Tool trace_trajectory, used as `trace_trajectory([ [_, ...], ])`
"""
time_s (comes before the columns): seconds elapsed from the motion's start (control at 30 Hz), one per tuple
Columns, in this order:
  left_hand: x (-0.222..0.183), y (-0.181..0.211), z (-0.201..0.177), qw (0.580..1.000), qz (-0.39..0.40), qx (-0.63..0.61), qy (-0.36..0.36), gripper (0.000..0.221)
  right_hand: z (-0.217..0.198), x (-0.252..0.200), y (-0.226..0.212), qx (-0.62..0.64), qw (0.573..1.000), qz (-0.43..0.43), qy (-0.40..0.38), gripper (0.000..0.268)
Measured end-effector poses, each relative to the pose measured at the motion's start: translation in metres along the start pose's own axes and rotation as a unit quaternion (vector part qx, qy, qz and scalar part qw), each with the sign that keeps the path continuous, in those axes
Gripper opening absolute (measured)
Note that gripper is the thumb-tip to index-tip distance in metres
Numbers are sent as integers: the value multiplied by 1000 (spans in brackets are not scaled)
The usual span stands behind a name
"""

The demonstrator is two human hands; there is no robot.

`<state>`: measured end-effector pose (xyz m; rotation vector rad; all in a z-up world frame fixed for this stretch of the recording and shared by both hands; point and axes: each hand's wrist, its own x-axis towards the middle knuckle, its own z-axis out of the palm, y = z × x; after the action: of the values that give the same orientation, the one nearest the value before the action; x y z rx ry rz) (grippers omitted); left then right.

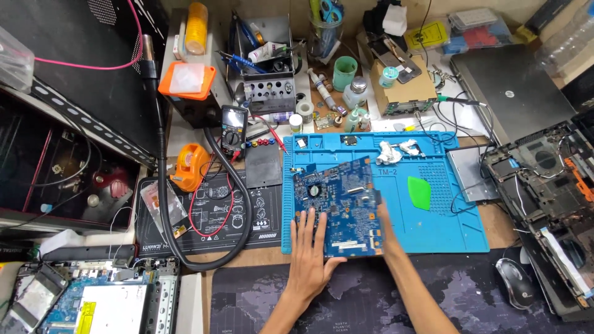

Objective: Final inspection and repair of a laptop motherboard after disassembly.

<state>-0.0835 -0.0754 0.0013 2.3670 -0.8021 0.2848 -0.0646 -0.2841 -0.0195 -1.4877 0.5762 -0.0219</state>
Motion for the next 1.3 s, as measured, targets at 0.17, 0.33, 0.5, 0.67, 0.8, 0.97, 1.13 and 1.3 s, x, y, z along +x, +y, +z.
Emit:
trace_trajectory([
  [0.17,0,0,-10,976,-59,-173,120,84,5,78,137,-261,833,-470,-130,50],
  [0.33,-2,-2,-10,937,-94,-226,248,71,61,-2,-37,-205,919,-299,-152,33],
  [0.5,-18,-13,7,907,-161,-274,275,71,61,-7,-46,-186,934,-268,-145,34],
  [0.67,-27,-20,19,917,-111,-264,277,52,57,-1,-40,-161,939,-272,-133,33],
  [0.8,-37,-33,40,895,-240,-235,292,35,56,1,-38,-150,947,-256,-122,33],
  [0.97,-44,-40,43,865,-320,-254,291,40,56,0,-42,-112,959,-235,-109,30],
  [1.13,-16,-31,-2,818,-340,-311,346,31,49,9,-40,36,980,-180,-79,30],
  [1.3,32,-30,-46,708,-355,-503,345,29,29,19,-52,146,978,-132,-67,38],
])
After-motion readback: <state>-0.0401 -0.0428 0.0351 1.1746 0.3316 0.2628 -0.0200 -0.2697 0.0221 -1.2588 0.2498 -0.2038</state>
